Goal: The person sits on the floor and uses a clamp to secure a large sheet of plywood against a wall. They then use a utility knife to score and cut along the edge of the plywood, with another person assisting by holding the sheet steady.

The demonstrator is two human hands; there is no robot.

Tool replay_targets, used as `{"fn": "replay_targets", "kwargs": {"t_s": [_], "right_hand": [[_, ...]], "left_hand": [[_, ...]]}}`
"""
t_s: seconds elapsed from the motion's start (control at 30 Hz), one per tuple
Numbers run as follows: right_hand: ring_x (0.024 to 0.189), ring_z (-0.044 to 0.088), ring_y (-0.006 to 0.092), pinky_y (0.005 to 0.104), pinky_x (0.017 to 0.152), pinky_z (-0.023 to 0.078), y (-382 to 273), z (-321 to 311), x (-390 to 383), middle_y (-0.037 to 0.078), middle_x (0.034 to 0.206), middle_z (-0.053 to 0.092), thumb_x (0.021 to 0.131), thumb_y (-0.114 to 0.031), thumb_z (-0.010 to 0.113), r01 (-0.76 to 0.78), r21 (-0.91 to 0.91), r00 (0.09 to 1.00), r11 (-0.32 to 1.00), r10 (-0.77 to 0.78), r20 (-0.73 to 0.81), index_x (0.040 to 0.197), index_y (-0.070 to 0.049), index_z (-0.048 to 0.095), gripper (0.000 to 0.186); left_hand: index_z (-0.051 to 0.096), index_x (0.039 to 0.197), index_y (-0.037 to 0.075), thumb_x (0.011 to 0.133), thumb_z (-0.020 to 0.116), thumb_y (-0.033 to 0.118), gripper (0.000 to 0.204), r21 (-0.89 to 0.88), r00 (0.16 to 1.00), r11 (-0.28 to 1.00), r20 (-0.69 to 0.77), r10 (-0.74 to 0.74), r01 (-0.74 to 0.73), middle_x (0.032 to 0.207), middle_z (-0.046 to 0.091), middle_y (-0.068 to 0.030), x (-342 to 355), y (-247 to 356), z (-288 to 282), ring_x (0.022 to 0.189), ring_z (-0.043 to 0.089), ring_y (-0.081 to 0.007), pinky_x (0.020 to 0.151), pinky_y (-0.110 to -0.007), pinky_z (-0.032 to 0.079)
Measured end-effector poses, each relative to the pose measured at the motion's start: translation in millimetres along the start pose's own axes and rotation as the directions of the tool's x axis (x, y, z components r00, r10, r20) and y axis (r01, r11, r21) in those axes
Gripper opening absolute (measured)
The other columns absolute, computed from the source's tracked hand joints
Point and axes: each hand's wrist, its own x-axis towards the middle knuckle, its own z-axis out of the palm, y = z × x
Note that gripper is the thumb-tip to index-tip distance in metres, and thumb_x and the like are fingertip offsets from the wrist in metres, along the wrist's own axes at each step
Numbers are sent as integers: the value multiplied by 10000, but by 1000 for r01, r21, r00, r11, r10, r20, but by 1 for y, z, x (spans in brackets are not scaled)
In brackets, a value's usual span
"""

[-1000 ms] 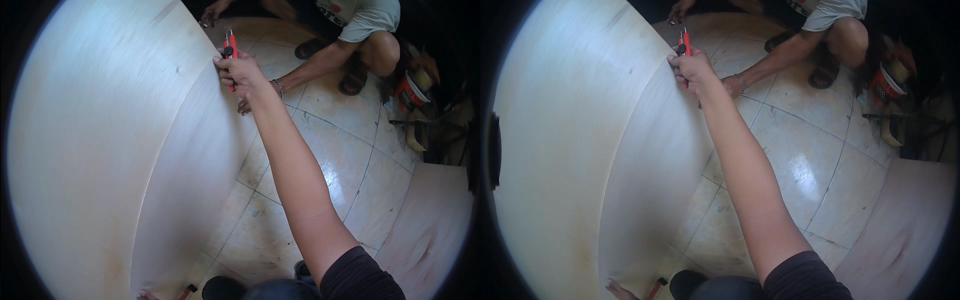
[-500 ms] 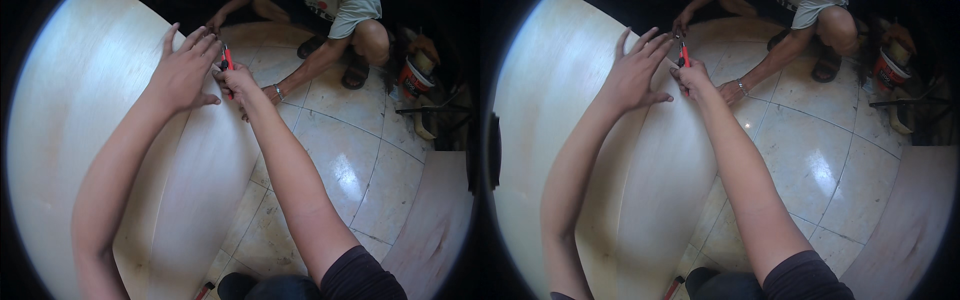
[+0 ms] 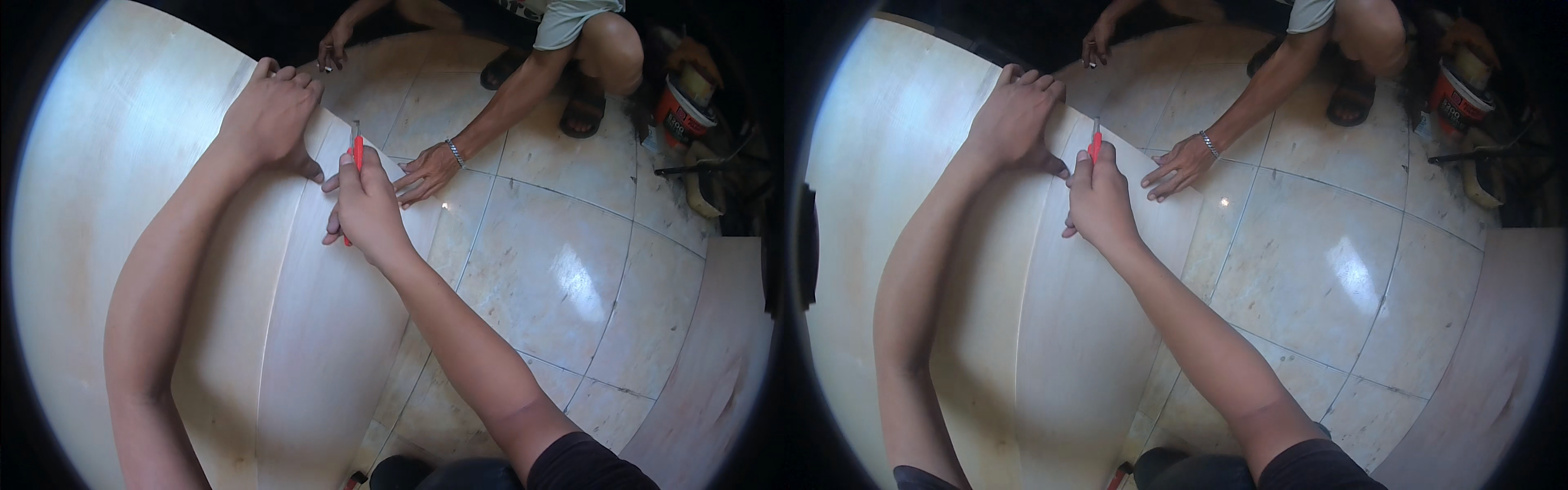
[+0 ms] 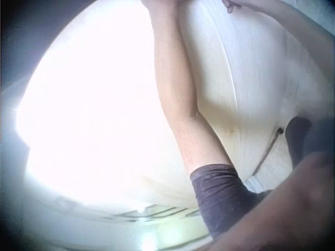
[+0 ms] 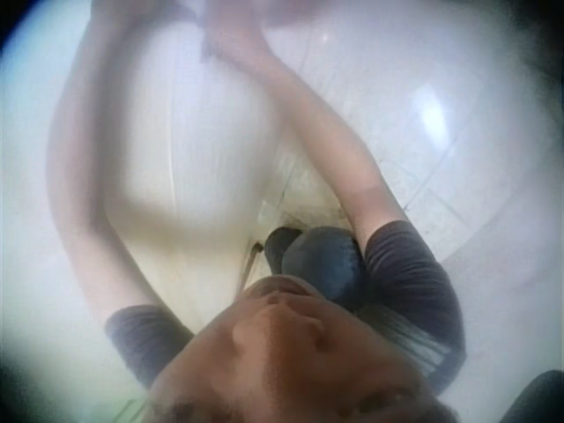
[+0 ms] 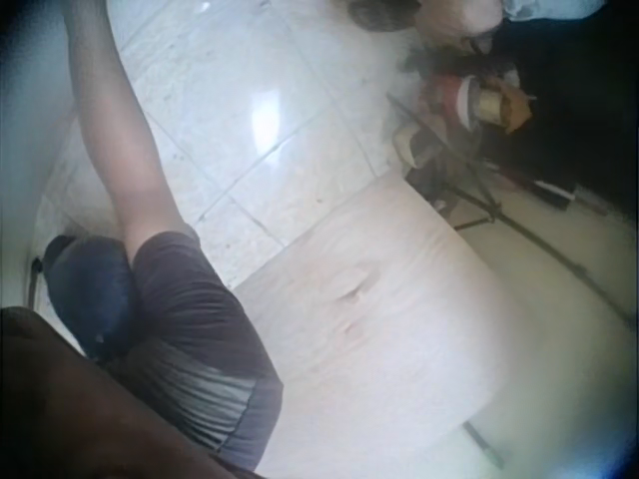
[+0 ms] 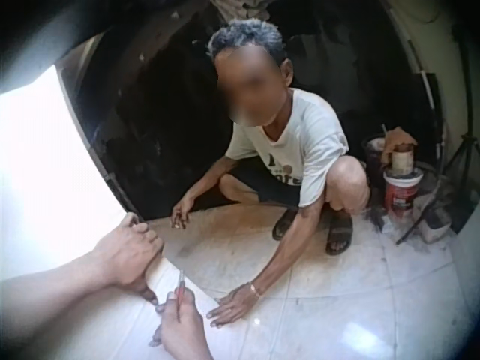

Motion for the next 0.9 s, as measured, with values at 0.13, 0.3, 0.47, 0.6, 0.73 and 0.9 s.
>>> {"fn": "replay_targets", "kwargs": {"t_s": [0.13, 0.3, 0.47, 0.6, 0.73, 0.9], "right_hand": [[488, 677, 283, 408, 438, 609, -5, 6, 6, 225, 846, 677, 1154, -267, 363, 51, -139, 996, 989, -61, -70, 1352, 76, 366, 396], [454, 662, 278, 401, 422, 590, -10, 11, 5, 188, 796, 678, 1137, -219, 354, 23, -101, 999, 995, -26, -32, 1554, 62, 252, 513], [436, 608, 231, 403, 405, 561, -4, 9, 12, 179, 831, 667, 1139, -210, 363, 43, -17, 999, 999, -43, -5, 1668, -12, 207, 586], [428, 624, 237, 392, 399, 559, -4, 7, 11, 148, 751, 655, 1107, -175, 350, 87, -45, 996, 995, -88, -11, 1688, -12, 201, 621], [417, 624, 236, 389, 387, 553, 1, 6, 14, 129, 709, 642, 1096, -154, 338, 134, -85, 990, 987, -136, -24, 1692, -1, 197, 631], [415, 579, 206, 376, 372, 520, -8, 10, 8, 122, 741, 617, 1124, -194, 367, 100, -91, 995, 991, -101, -12, 1648, -16, 282, 560]], "left_hand": [[636, 1228, -5, 512, 982, 512, 948, -23, 997, 1000, -79, 18, -19, 1161, 692, -153, 2, 2, 9, 1211, 633, -319, 1177, -463, 366], [643, 1216, -3, 545, 961, 456, 872, -18, 988, 997, -136, 67, -70, 1147, 696, -150, -1, -3, 20, 1172, 641, -311, 1115, -449, 395], [651, 1226, -4, 559, 947, 438, 853, -7, 986, 996, -146, 82, -84, 1150, 704, -156, 1, -9, 19, 1175, 644, -311, 1104, -444, 402], [651, 1267, -8, 551, 952, 432, 892, -30, 981, 994, -166, 96, -102, 1169, 707, -156, -1, -8, 19, 1183, 646, -314, 1103, -447, 407], [649, 1299, -11, 549, 958, 430, 924, -1, 957, 992, -262, 124, -129, 1184, 709, -153, -4, -7, 24, 1196, 647, -307, 1113, -448, 405], [648, 1313, -3, 550, 967, 446, 941, -22, 967, 995, -239, 93, -101, 1188, 707, -145, -4, -5, 23, 1203, 646, -295, 1123, -450, 396]]}}
